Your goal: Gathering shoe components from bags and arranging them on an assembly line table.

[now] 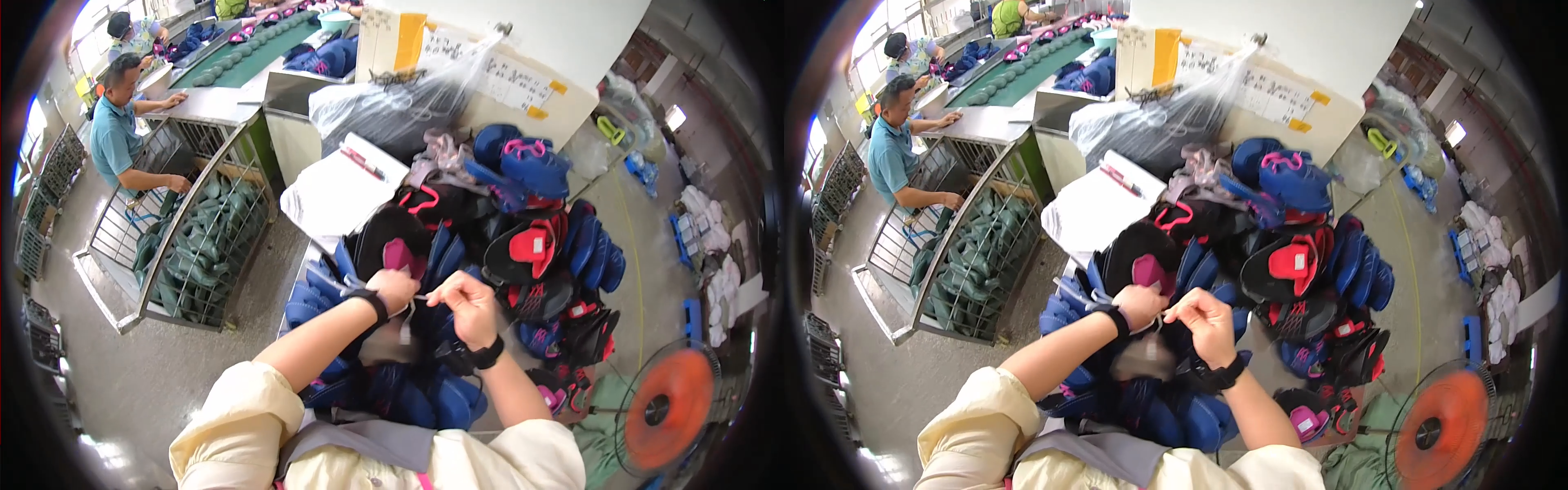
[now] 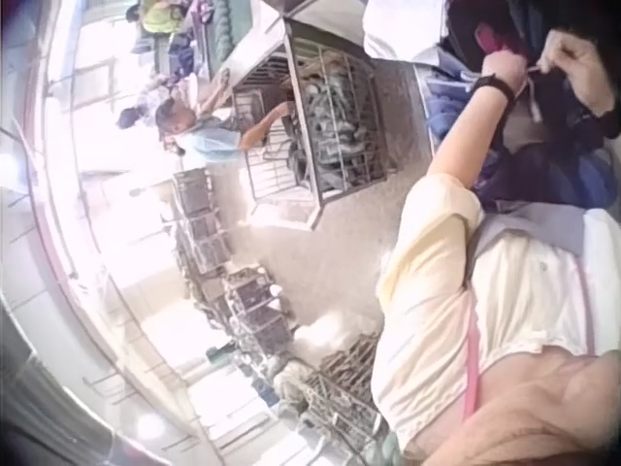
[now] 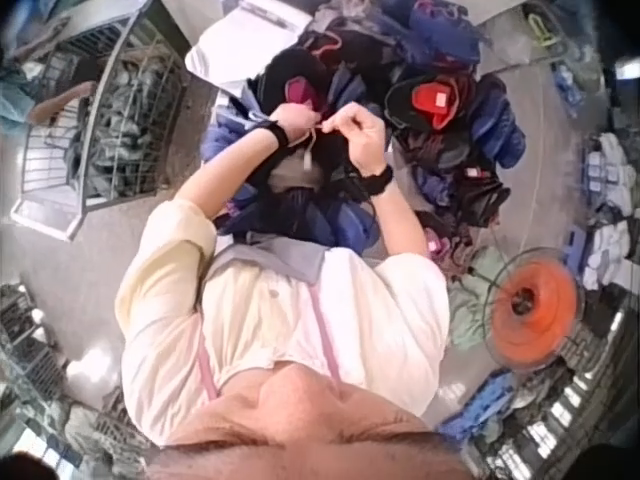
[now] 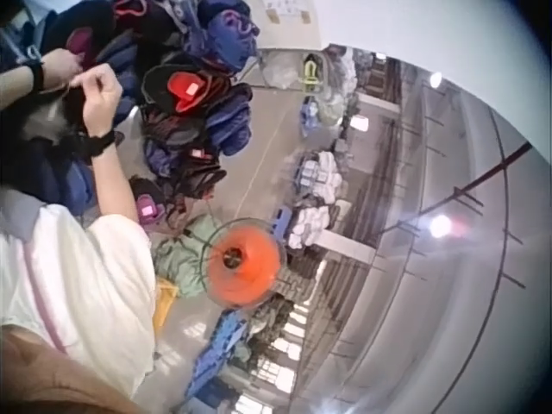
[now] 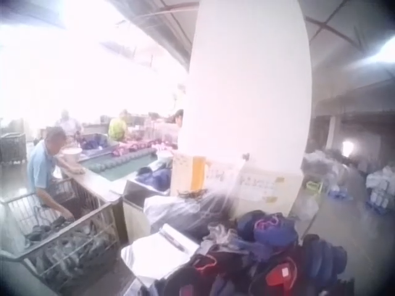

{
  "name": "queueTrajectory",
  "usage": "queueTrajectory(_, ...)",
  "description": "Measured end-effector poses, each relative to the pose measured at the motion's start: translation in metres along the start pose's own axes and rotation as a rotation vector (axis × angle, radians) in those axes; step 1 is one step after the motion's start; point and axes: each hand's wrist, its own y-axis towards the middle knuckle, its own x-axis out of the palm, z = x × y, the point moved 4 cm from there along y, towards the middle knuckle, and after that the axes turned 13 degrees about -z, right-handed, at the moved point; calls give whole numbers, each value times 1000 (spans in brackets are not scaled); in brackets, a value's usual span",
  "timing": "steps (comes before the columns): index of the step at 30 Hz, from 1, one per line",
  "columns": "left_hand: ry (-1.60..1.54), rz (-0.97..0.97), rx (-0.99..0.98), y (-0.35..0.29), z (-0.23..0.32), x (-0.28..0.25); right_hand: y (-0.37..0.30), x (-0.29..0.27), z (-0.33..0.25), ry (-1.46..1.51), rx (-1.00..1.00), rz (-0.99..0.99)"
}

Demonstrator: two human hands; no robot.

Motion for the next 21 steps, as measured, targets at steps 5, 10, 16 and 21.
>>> queueTrajectory(5,-159,38,95,7,4,-16,-13,-16,1,248,-32,232)
queueTrajectory(10,-3,11,215,11,5,2,-10,54,-27,607,-9,22)
queueTrajectory(16,-172,-56,190,12,-20,0,4,58,-101,22,-317,-84)
queueTrajectory(21,-17,120,78,1,-39,-24,1,-64,-30,-95,-22,501)
